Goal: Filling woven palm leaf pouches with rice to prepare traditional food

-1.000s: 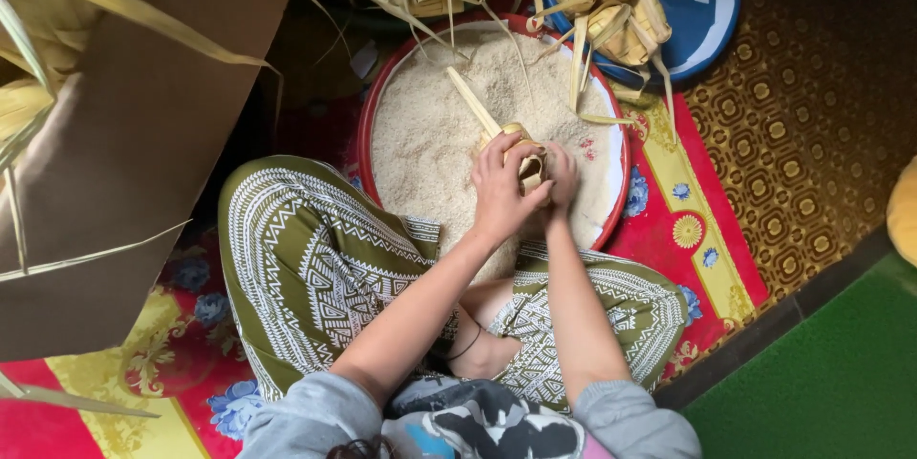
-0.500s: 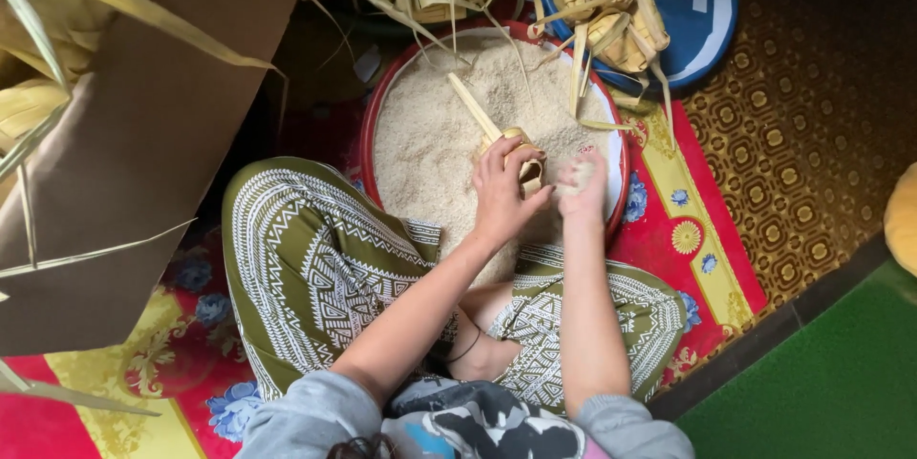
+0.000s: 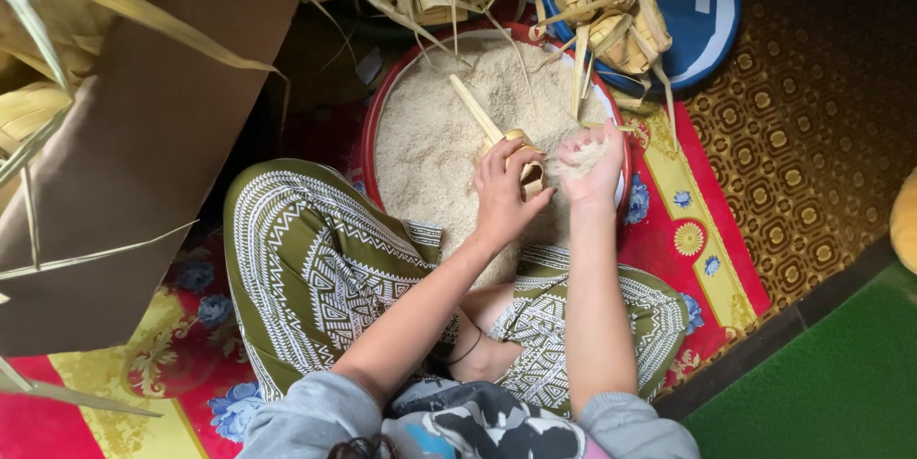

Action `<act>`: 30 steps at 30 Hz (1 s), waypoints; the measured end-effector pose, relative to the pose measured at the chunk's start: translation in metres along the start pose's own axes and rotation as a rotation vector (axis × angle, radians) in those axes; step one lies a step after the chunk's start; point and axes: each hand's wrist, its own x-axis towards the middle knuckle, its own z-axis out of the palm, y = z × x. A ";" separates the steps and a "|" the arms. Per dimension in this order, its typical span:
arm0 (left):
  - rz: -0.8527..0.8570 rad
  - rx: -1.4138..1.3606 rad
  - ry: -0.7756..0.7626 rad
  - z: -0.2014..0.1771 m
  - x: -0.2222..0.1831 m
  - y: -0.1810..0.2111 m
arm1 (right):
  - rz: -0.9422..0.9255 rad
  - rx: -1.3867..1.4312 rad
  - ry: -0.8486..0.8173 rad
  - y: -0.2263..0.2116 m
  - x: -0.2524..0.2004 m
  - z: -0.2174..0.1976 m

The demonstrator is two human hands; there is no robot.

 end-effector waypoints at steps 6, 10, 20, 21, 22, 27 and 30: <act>-0.011 -0.001 -0.019 0.000 0.000 0.000 | -0.464 -1.689 0.447 0.003 0.014 -0.099; -0.007 0.004 -0.029 0.001 0.002 -0.001 | -0.306 -1.886 0.334 0.037 0.002 -0.101; 0.007 0.006 -0.025 0.005 0.001 -0.006 | 0.094 -0.379 0.617 0.033 0.035 -0.125; 0.006 0.006 -0.024 0.005 0.001 -0.006 | 0.095 -0.379 0.617 0.025 0.038 -0.117; 0.008 0.004 -0.018 0.005 0.001 -0.006 | 0.028 -0.305 0.528 0.018 0.042 -0.109; -0.006 -0.028 -0.012 0.004 0.001 -0.004 | -0.041 -0.063 0.237 0.000 0.007 -0.033; -0.005 -0.050 0.005 0.003 0.002 -0.003 | 0.051 0.012 0.111 -0.008 0.001 -0.014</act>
